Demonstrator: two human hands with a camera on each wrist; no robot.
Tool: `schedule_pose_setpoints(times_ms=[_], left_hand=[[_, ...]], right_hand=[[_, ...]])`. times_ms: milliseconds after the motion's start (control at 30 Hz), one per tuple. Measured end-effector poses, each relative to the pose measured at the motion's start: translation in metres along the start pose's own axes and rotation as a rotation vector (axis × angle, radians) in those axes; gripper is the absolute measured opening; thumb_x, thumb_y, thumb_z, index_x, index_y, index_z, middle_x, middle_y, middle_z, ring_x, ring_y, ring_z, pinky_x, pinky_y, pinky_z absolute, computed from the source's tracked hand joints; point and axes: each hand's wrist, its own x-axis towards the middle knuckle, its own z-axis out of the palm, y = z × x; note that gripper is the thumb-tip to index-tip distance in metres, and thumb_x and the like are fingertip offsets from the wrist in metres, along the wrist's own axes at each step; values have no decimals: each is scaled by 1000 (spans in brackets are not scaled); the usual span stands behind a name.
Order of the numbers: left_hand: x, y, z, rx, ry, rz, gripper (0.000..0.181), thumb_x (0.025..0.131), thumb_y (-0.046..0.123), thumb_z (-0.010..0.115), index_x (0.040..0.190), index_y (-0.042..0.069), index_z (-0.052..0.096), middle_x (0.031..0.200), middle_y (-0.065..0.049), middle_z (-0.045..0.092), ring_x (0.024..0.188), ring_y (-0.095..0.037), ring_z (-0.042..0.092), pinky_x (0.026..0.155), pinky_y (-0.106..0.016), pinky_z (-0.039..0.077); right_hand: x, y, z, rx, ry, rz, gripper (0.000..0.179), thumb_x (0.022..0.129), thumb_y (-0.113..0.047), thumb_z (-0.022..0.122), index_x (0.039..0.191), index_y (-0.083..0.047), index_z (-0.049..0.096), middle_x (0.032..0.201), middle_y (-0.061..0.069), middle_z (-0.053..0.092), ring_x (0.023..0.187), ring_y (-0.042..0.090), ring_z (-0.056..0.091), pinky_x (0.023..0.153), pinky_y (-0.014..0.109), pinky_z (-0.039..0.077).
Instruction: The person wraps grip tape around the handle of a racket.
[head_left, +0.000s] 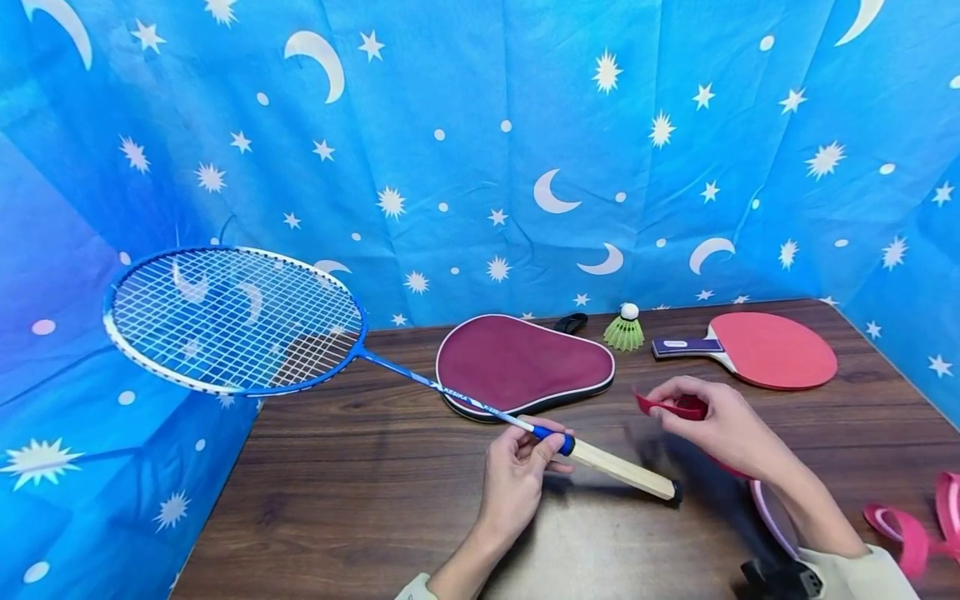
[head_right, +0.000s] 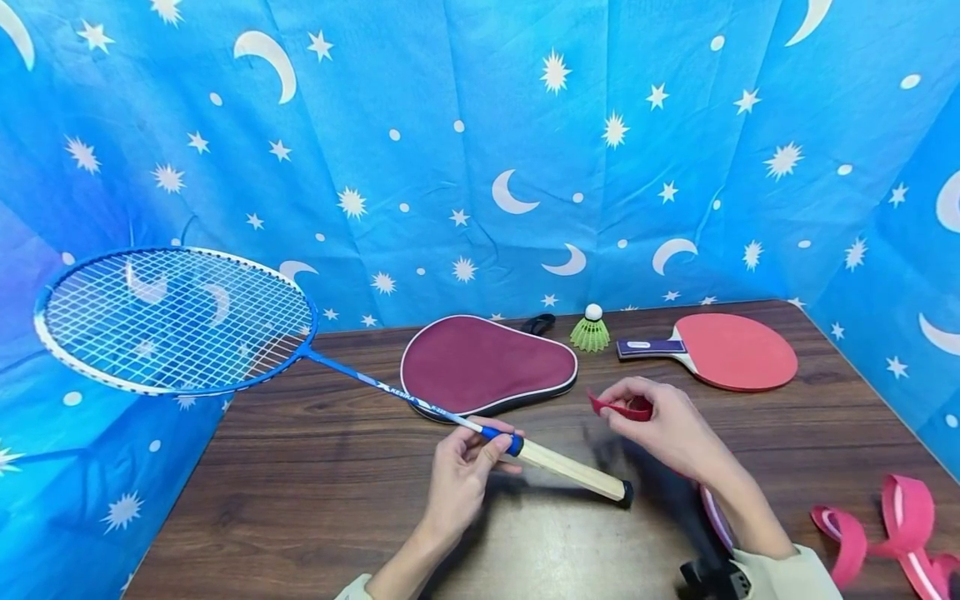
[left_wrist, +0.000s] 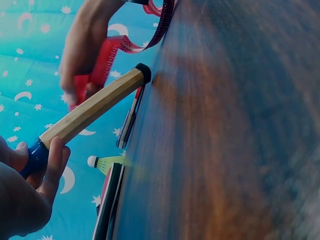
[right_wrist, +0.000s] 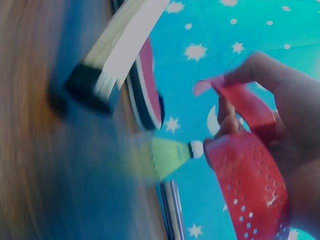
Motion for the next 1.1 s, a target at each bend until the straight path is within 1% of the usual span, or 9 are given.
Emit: schedule_pose_setpoints(times_ms=[133, 267, 400, 500, 567, 667, 767, 900, 1100], left_hand=[[1, -1, -1, 11, 6, -18, 13, 96, 0, 59, 105, -9, 61, 100, -23, 68, 84, -29, 69, 66, -44, 59], [1, -1, -1, 7, 9, -34, 14, 96, 1, 60, 105, -10, 61, 102, -29, 66, 85, -30, 69, 66, -43, 59], [1, -1, -1, 2, 8, -35, 15, 96, 0, 60, 105, -10, 61, 102, -34, 64, 85, -31, 69, 66, -44, 58], [1, -1, -1, -5, 6, -20, 14, 96, -2, 59, 106, -11, 61, 102, -34, 64, 84, -31, 69, 65, -44, 58], [1, -1, -1, -11, 4, -7, 13, 96, -2, 58, 106, -10, 60, 102, -32, 64, 85, -32, 69, 65, -44, 58], [1, -1, -1, -13, 1, -4, 14, 96, -1, 58, 106, -10, 60, 102, -32, 65, 86, -33, 68, 65, -44, 58], [1, 0, -2, -14, 1, -7, 14, 97, -1, 58, 106, -11, 60, 102, -31, 65, 87, -40, 67, 65, -45, 58], [1, 0, -2, -12, 4, -10, 13, 96, -2, 58, 106, -10, 61, 102, -29, 66, 87, -38, 68, 65, -44, 58], [1, 0, -2, -11, 6, -22, 13, 96, -1, 58, 106, -10, 61, 102, -26, 67, 88, -32, 68, 65, -44, 58]], right_hand=[[-1, -10, 4, 167, -99, -79, 13, 92, -21, 70, 104, -18, 70, 92, 0, 68, 78, 21, 59, 64, 28, 51], [-1, -17, 7, 270, -203, -88, 9, 93, -21, 69, 102, -19, 71, 91, 0, 69, 80, 22, 60, 67, 31, 51], [-2, -21, 9, 230, -250, -115, 12, 91, -25, 72, 103, -23, 71, 90, -6, 71, 91, 18, 60, 76, 34, 48], [-3, -25, 9, 126, -227, -200, 16, 89, -28, 74, 104, -27, 72, 94, -14, 71, 103, 17, 60, 95, 45, 40], [-2, -27, 9, 50, -208, -256, 16, 88, -28, 75, 104, -30, 73, 95, -18, 70, 106, 17, 60, 99, 50, 37], [-1, -31, 10, 15, -221, -325, 13, 90, -25, 73, 103, -29, 72, 97, -17, 69, 97, 14, 62, 91, 44, 47], [0, -33, 14, 81, -284, -341, 12, 94, -21, 69, 105, -26, 69, 95, -12, 69, 85, 9, 62, 75, 31, 53], [3, -35, 21, 160, -312, -373, 19, 96, -15, 66, 113, -23, 68, 100, -9, 69, 86, 11, 63, 77, 30, 53], [5, -34, 29, 159, -269, -400, 22, 95, -13, 66, 114, -24, 69, 102, -10, 67, 88, 11, 60, 74, 28, 52]])
